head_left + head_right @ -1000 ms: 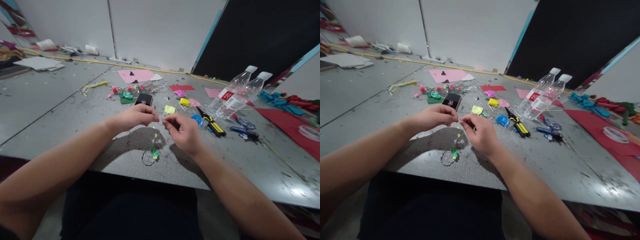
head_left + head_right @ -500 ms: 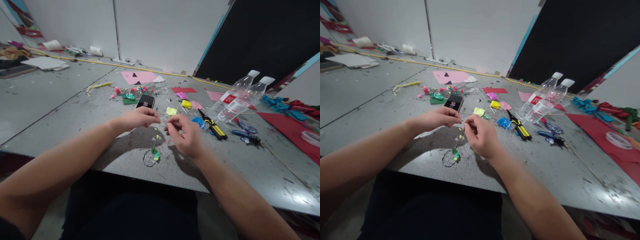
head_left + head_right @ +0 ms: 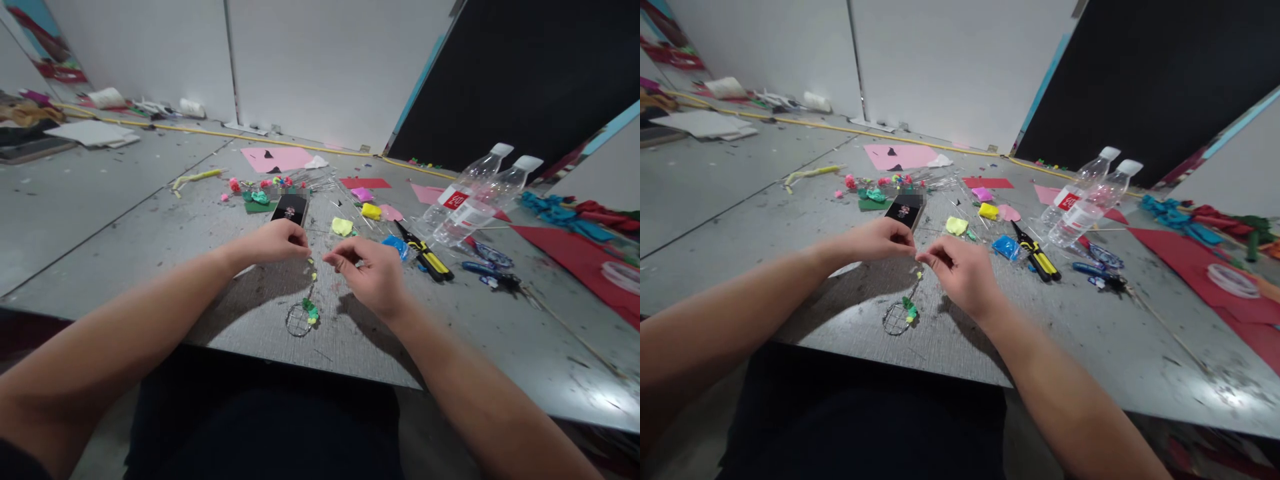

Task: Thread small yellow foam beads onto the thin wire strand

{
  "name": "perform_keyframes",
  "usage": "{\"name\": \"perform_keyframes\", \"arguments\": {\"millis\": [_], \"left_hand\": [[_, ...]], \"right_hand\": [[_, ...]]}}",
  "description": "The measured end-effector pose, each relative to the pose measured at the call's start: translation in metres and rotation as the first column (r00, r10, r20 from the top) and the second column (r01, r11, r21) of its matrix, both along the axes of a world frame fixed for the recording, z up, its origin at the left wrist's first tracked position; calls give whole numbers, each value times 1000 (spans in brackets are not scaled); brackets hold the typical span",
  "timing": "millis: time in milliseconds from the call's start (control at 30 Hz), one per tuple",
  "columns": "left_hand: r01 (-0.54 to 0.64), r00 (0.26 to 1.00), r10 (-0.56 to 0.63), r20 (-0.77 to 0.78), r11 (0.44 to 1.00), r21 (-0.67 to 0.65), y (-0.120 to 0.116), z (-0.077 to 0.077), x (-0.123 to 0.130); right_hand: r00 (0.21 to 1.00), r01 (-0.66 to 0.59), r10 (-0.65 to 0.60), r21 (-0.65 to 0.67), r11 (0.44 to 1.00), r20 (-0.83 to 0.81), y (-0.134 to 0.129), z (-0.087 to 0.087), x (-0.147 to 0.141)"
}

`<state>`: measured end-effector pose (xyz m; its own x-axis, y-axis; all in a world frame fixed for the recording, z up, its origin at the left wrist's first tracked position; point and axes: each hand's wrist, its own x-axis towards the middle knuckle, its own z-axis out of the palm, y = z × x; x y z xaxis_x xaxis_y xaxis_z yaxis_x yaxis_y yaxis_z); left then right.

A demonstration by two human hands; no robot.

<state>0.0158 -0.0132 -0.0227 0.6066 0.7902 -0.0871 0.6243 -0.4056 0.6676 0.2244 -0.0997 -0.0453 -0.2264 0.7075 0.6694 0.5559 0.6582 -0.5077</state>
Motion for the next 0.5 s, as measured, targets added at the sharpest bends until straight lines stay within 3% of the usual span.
{"name": "perform_keyframes", "arguments": {"millis": [200, 333, 500], "left_hand": [[-31, 1000, 31, -2, 999, 23, 1, -2, -2], [-33, 998, 38, -46, 993, 112, 4, -4, -3], [88, 990, -59, -131, 970, 228, 9, -9, -6]], "right_hand": [[998, -41, 37, 76, 996, 50, 3, -1, 0], [998, -65, 63, 76, 995, 28, 8, -5, 1], [996, -90, 89, 32, 995, 15, 11, -8, 1]]}}
